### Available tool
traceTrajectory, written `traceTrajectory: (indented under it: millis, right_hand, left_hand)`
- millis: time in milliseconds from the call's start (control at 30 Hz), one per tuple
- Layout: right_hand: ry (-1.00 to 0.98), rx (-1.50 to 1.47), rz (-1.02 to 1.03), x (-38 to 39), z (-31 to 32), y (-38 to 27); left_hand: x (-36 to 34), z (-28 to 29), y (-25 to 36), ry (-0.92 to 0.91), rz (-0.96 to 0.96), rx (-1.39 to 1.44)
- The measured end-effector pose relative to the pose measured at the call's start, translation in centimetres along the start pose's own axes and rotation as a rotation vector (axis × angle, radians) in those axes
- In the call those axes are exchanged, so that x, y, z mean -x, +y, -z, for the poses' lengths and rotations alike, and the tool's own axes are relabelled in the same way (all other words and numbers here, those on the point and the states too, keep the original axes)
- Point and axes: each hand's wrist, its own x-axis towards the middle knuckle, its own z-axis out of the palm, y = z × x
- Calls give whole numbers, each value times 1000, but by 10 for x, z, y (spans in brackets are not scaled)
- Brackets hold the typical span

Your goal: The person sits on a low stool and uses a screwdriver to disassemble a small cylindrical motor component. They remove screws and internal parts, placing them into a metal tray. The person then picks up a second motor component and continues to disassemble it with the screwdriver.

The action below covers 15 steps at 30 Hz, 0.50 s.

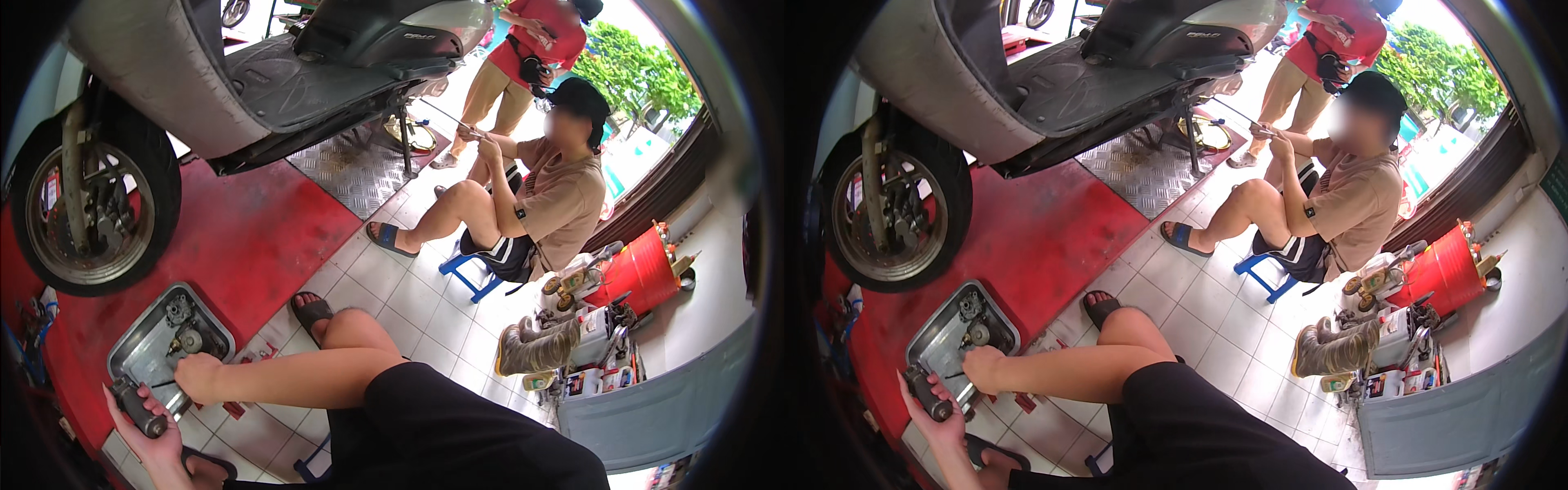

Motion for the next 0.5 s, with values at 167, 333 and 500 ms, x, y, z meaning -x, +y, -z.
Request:
traceTrajectory:
  millis: [167,333,500]
  right_hand:
    - [22,50,47,-4,-1,1]
    - [6,48,58,10,23,-2]
    - [46,8,79,7,10,0]
  left_hand:
    - [-4,0,-3,23,-24,-17]
    - [-8,0,-2,-28,15,-37]
    - [-6,-8,-9,4,1,-29]
